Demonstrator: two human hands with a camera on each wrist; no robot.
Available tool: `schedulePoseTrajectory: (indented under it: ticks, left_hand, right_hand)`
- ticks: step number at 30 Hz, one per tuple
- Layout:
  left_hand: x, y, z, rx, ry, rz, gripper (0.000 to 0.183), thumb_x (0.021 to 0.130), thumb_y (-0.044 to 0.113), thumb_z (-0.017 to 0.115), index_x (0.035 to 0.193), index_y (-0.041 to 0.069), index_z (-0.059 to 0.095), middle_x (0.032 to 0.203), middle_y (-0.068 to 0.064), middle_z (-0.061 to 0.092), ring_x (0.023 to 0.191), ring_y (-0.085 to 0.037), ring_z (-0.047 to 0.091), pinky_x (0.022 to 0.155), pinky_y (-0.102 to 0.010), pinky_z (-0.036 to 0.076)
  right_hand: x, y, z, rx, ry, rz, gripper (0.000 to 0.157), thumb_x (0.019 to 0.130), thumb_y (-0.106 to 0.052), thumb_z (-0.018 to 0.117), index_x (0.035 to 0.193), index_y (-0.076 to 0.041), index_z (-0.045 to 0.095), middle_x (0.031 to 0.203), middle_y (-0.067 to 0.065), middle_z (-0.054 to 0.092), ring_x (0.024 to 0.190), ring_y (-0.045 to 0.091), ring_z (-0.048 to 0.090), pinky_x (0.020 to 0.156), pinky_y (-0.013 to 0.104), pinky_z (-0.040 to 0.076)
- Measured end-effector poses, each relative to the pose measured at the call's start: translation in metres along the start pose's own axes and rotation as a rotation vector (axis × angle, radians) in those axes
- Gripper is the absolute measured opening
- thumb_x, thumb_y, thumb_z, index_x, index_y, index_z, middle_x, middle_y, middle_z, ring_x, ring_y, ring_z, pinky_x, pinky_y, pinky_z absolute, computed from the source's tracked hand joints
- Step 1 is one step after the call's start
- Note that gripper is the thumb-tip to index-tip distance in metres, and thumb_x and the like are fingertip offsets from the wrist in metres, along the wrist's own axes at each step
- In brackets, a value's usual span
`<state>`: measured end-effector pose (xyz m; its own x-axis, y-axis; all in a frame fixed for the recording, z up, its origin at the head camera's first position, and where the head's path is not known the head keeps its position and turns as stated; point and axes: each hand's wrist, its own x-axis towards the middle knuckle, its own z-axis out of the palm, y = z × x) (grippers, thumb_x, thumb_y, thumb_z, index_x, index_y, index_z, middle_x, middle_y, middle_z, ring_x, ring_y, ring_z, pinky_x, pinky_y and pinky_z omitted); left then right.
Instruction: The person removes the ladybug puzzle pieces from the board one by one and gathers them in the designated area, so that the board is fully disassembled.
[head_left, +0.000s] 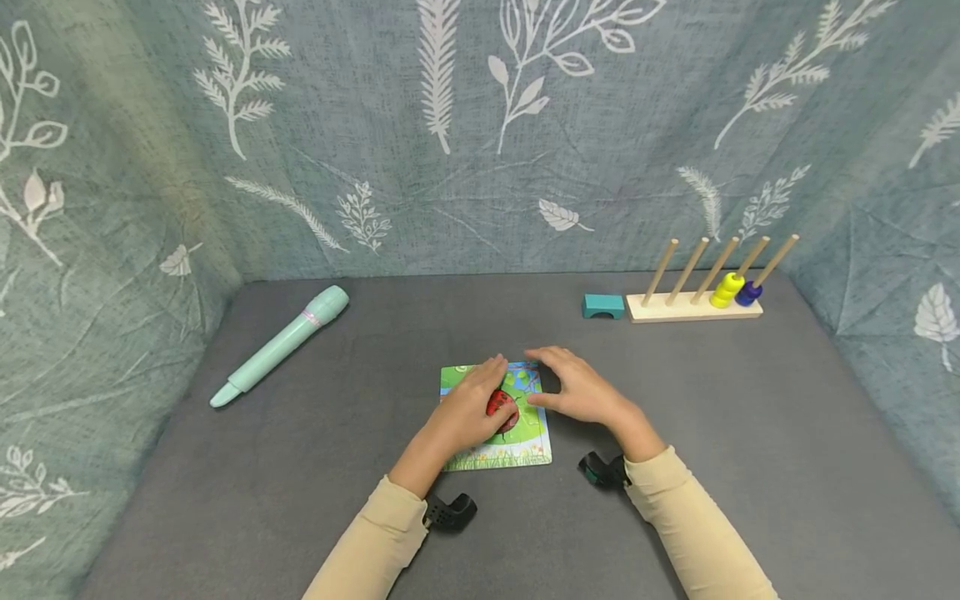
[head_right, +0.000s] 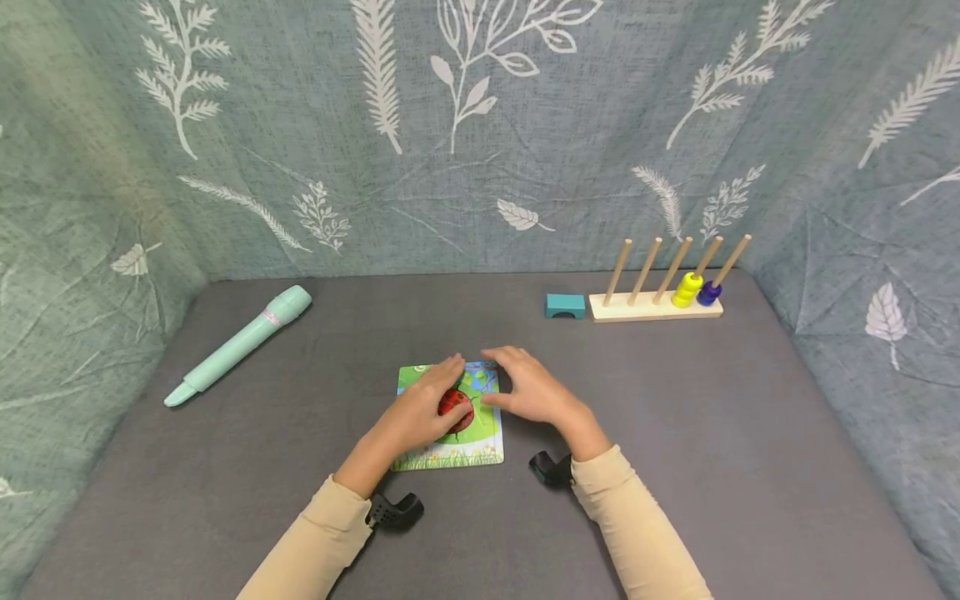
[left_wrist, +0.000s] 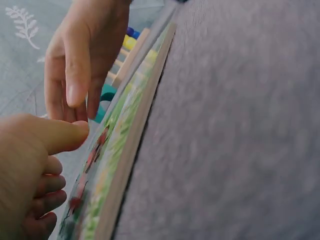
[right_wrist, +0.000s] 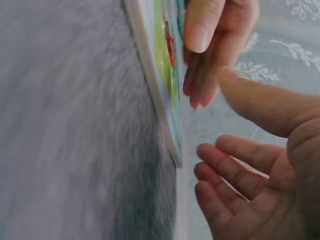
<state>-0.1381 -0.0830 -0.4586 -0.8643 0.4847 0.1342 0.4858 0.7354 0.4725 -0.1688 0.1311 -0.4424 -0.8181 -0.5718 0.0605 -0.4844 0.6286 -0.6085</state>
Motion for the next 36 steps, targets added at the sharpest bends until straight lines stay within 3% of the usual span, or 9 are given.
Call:
schedulePoseTrajectory:
  ticks: [5, 14, 24, 36]
  left_hand:
    - [-0.001, -0.001, 0.007, -0.031, 0.004, 0.006, 0.064, 0.093, 0.033, 0.059, 0.143, -0.002, 0.038, 0.15, -0.017, 0.035, 0.141, -0.027, 0.031, 0.116, -0.044, 0.03]
    - [-0.007, -0.005, 0.013, -0.023, 0.033, -0.006, 0.066, 0.092, 0.035, 0.061, 0.143, 0.0, 0.039, 0.151, -0.015, 0.034, 0.142, -0.026, 0.03, 0.117, -0.044, 0.029]
    - [-0.007, -0.006, 0.013, -0.022, 0.07, -0.006, 0.065, 0.09, 0.035, 0.064, 0.14, -0.002, 0.044, 0.149, -0.016, 0.038, 0.141, -0.027, 0.032, 0.116, -0.044, 0.03]
    - [-0.007, -0.005, 0.013, -0.016, 0.054, -0.03, 0.065, 0.091, 0.038, 0.063, 0.14, 0.0, 0.044, 0.149, -0.014, 0.038, 0.141, -0.026, 0.031, 0.116, -0.043, 0.031]
  right_hand:
    - [0.006, 0.003, 0.006, -0.018, -0.007, -0.029, 0.061, 0.082, -0.029, 0.074, 0.132, 0.0, 0.053, 0.129, 0.015, 0.055, 0.121, 0.031, 0.05, 0.102, 0.049, 0.043]
    - [0.008, 0.008, 0.012, 0.016, -0.05, -0.04, 0.056, 0.081, -0.024, 0.076, 0.128, -0.002, 0.054, 0.127, 0.014, 0.051, 0.12, 0.031, 0.046, 0.102, 0.049, 0.042]
    - [0.01, 0.009, 0.013, 0.012, -0.09, -0.037, 0.053, 0.082, -0.022, 0.075, 0.127, -0.003, 0.054, 0.126, 0.012, 0.047, 0.117, 0.029, 0.043, 0.1, 0.047, 0.044]
    - [0.014, 0.0, 0.007, -0.055, -0.129, -0.04, 0.052, 0.078, -0.022, 0.079, 0.122, -0.002, 0.057, 0.121, 0.012, 0.048, 0.111, 0.027, 0.046, 0.096, 0.043, 0.045]
